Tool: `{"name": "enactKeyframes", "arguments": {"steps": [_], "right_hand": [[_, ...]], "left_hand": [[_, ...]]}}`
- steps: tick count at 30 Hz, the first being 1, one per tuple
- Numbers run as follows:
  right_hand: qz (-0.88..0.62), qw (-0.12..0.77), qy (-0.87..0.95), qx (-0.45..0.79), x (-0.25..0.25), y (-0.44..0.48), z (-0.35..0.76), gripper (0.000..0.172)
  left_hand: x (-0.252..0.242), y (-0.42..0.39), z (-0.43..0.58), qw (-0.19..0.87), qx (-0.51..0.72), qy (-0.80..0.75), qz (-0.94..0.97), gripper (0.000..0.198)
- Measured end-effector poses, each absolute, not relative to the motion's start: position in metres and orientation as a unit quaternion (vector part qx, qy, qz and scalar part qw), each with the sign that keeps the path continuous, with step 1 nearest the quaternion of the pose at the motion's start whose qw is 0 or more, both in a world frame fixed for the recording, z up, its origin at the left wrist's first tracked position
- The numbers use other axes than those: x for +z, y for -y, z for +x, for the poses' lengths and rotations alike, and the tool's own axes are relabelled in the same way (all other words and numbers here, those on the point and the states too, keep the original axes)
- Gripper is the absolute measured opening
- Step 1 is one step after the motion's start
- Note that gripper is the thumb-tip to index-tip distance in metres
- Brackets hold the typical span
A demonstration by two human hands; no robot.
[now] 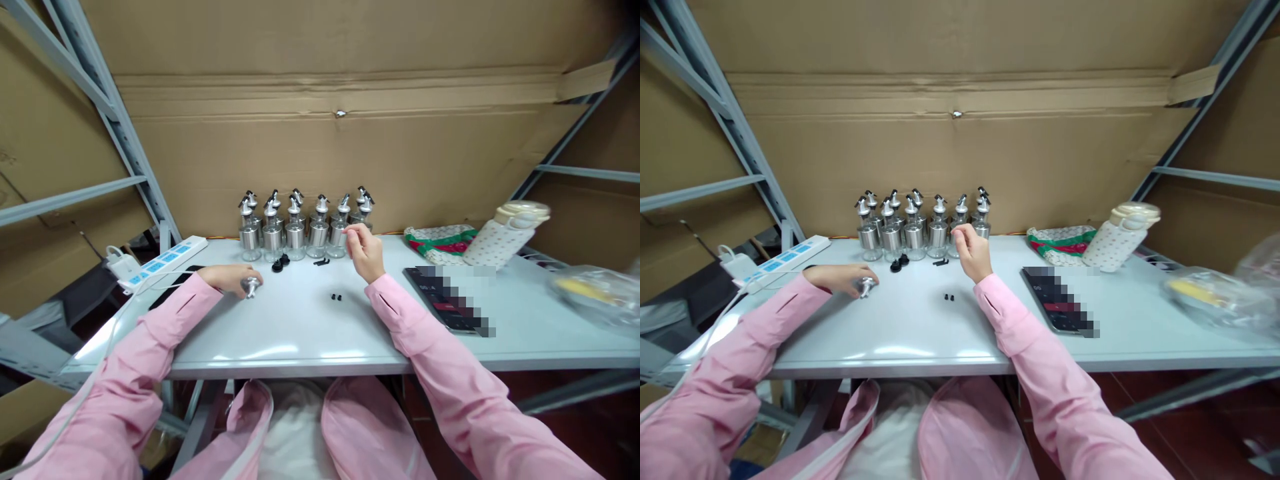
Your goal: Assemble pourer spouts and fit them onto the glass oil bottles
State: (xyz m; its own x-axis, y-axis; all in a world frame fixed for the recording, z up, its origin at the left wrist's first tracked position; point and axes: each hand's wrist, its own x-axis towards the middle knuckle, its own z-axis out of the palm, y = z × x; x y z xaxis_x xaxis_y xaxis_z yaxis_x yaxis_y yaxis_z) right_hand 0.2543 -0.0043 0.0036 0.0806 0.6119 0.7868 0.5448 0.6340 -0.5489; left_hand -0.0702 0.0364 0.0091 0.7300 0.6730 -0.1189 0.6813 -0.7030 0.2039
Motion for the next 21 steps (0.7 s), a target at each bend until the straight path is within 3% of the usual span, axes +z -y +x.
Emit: {"name": "enactKeyframes", "arguments": {"steps": [5, 8, 13, 21], "right_hand": [[-0.423, 0.584, 0.693, 0.011, 0.002, 0.005, 0.255, 0.034], [-0.418, 0.572, 0.705, 0.004, 0.002, 0.005, 0.255, 0.034], [-0.421, 0.556, 0.717, -0.013, -0.001, 0.004, 0.256, 0.037], [-0.427, 0.508, 0.748, -0.005, 0.0, 0.007, 0.253, 0.041]], "left_hand": [[-0.014, -0.032, -0.043, 0.146, 0.011, -0.323, 0.935, 0.019], [-0.03, -0.019, -0.018, 0.083, 0.092, -0.319, 0.94, 0.026], [-0.043, -0.007, -0.001, -0.042, 0.114, -0.319, 0.94, 0.034], [-0.041, -0.002, 0.005, -0.089, 0.254, -0.305, 0.913, 0.037]]}}
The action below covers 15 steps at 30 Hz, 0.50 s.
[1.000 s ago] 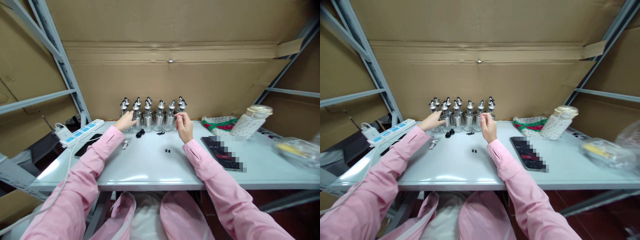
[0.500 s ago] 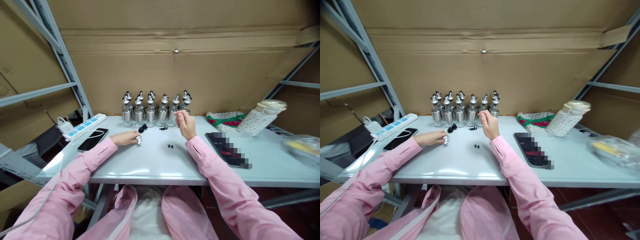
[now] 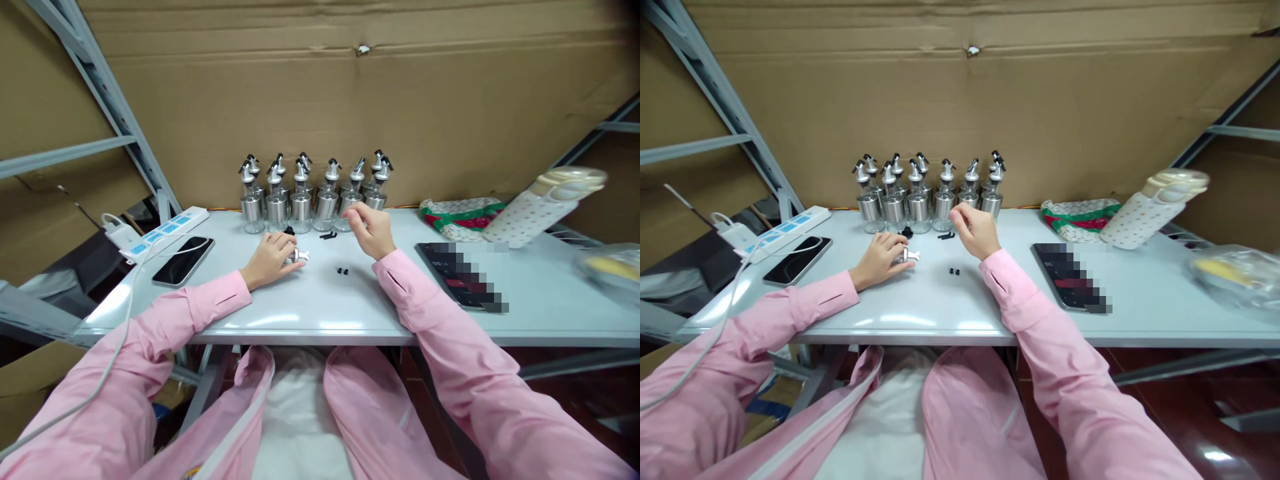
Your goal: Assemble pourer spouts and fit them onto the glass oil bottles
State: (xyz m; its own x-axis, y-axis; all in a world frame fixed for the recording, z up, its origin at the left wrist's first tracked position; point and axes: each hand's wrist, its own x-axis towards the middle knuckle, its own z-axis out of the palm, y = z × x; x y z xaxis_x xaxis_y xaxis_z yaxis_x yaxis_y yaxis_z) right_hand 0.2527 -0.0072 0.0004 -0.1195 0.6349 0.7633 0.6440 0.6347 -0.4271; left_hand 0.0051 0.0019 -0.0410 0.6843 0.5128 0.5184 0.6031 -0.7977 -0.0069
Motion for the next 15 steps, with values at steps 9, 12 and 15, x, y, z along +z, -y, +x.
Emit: {"name": "enactKeyframes", "arguments": {"steps": [9, 12, 15], "right_hand": [[-0.328, 0.194, 0.809, 0.447, -0.001, 0.012, 0.238, 0.029], [-0.323, 0.216, 0.792, 0.47, 0.0, 0.013, 0.237, 0.026], [-0.33, 0.263, 0.766, 0.484, 0.002, 0.013, 0.238, 0.025]], "left_hand": [[-0.042, 0.018, 0.026, 0.042, -0.302, 0.26, -0.916, 0.036], [-0.042, 0.016, 0.023, 0.027, -0.291, 0.267, -0.918, 0.036], [-0.044, 0.012, 0.021, -0.009, -0.28, 0.234, -0.931, 0.033]]}}
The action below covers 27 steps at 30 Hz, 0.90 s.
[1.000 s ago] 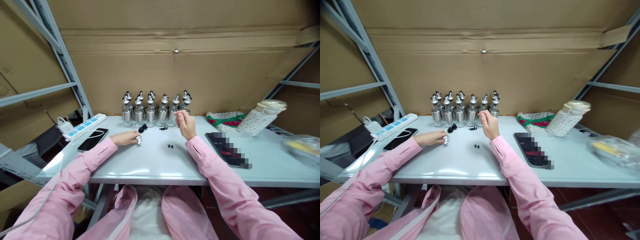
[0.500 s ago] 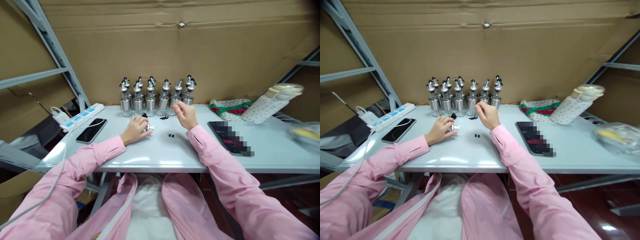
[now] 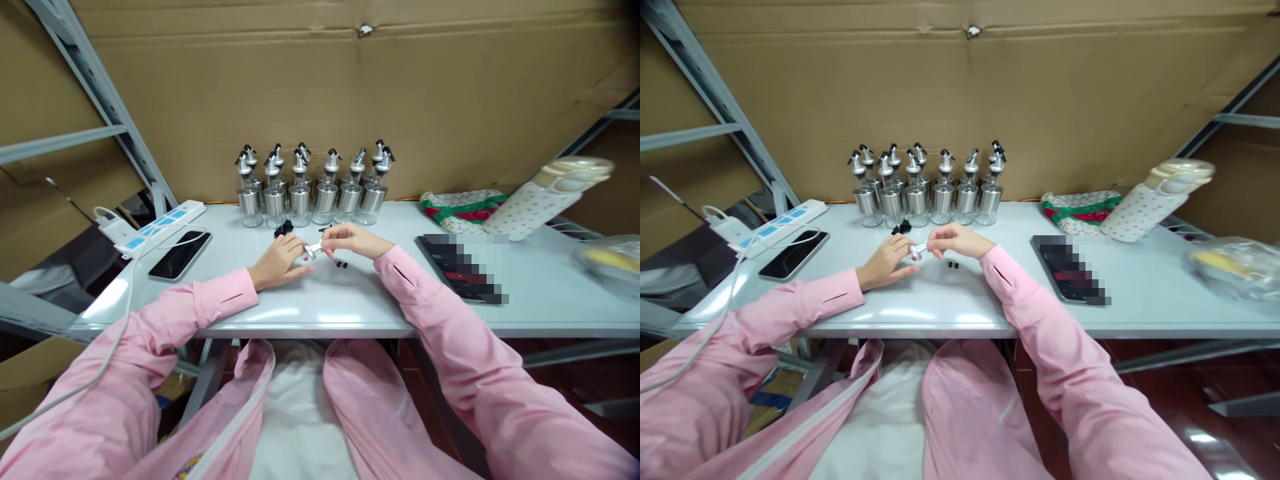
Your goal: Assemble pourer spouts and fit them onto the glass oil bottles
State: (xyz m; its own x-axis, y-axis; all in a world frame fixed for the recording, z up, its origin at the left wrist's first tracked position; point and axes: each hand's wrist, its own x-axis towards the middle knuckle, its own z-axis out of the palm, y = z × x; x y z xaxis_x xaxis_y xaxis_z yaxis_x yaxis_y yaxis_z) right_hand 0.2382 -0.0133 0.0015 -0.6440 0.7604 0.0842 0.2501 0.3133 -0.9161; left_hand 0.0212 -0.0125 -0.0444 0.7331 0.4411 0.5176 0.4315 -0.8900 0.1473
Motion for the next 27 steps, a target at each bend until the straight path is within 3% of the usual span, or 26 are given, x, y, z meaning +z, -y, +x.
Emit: {"name": "enactKeyframes", "arguments": {"steps": [5, 10, 14, 21, 27], "right_hand": [[-0.33, 0.253, 0.76, 0.5, 0.002, 0.013, 0.24, 0.026], [-0.349, 0.219, 0.764, 0.496, 0.001, 0.012, 0.24, 0.031], [-0.371, 0.193, 0.792, 0.445, 0.0, 0.01, 0.242, 0.034], [-0.404, 0.105, 0.842, 0.342, -0.001, 0.004, 0.26, 0.025], [-0.428, 0.077, 0.833, 0.343, -0.008, -0.002, 0.268, 0.024]], "left_hand": [[-0.051, 0.01, 0.021, 0.061, 0.354, -0.146, 0.922, 0.026], [-0.05, 0.012, 0.022, -0.038, 0.307, -0.114, 0.944, 0.038], [-0.048, 0.011, 0.023, -0.106, 0.271, -0.09, 0.952, 0.037], [-0.047, 0.012, 0.024, -0.122, 0.29, -0.084, 0.946, 0.039], [-0.047, 0.013, 0.024, -0.134, 0.29, -0.084, 0.944, 0.039]]}}
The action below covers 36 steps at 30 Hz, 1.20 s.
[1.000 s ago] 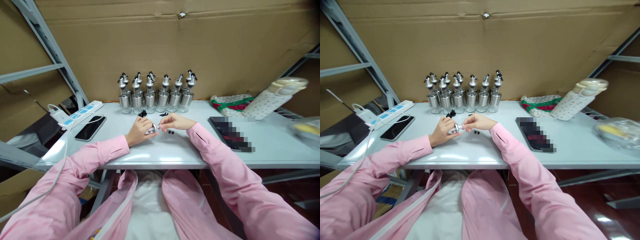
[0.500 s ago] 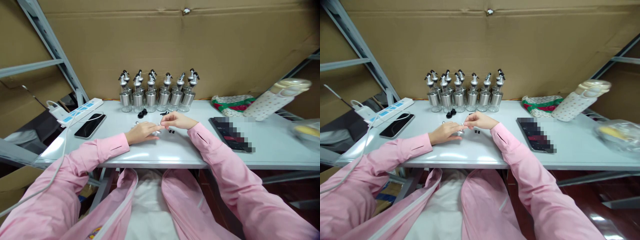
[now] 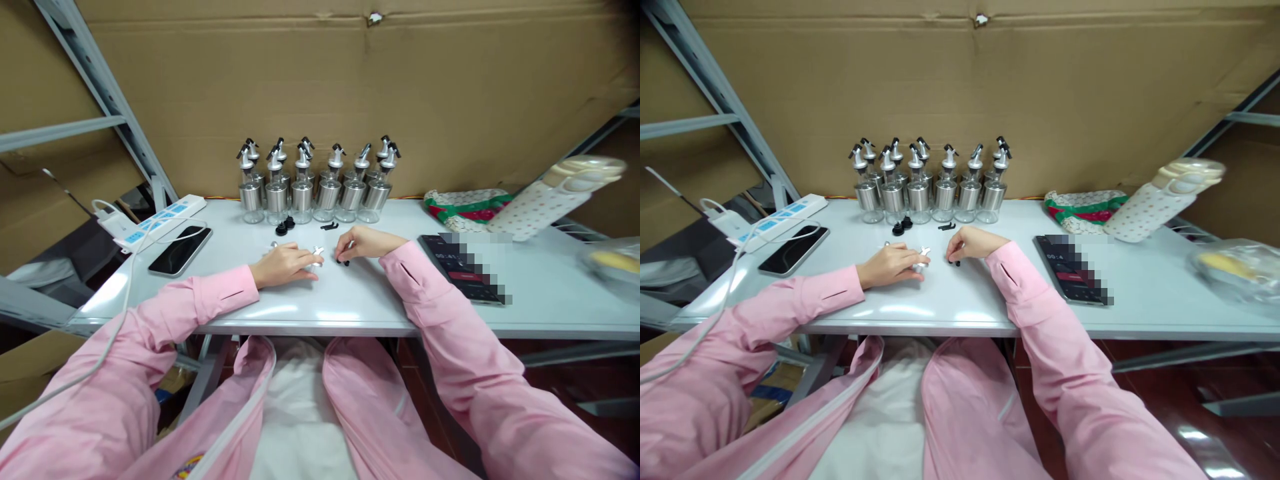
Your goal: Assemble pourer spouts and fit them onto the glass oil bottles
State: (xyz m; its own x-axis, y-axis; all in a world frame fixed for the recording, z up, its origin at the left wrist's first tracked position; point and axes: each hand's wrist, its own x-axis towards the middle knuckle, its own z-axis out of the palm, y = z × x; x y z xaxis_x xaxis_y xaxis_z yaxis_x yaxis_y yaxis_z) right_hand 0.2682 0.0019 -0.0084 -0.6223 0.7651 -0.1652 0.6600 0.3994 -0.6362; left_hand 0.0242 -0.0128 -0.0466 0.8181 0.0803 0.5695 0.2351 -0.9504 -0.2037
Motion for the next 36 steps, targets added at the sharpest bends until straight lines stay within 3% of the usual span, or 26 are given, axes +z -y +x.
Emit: {"name": "enactKeyframes", "arguments": {"steps": [8, 18, 27, 36], "right_hand": [[-0.438, 0.108, 0.845, 0.289, -0.019, -0.006, 0.257, 0.027], [-0.383, 0.146, 0.857, 0.312, -0.024, -0.004, 0.248, 0.029], [-0.353, 0.26, 0.743, 0.505, -0.016, 0.006, 0.237, 0.034], [-0.345, 0.333, 0.716, 0.507, -0.011, 0.009, 0.236, 0.032]], "left_hand": [[-0.047, 0.013, 0.024, 0.124, -0.266, 0.093, -0.951, 0.04], [-0.049, 0.012, 0.024, 0.126, -0.276, 0.088, -0.949, 0.037], [-0.045, 0.014, 0.024, 0.131, -0.293, 0.081, -0.944, 0.033], [-0.046, 0.014, 0.024, 0.145, -0.281, 0.088, -0.944, 0.036]]}}
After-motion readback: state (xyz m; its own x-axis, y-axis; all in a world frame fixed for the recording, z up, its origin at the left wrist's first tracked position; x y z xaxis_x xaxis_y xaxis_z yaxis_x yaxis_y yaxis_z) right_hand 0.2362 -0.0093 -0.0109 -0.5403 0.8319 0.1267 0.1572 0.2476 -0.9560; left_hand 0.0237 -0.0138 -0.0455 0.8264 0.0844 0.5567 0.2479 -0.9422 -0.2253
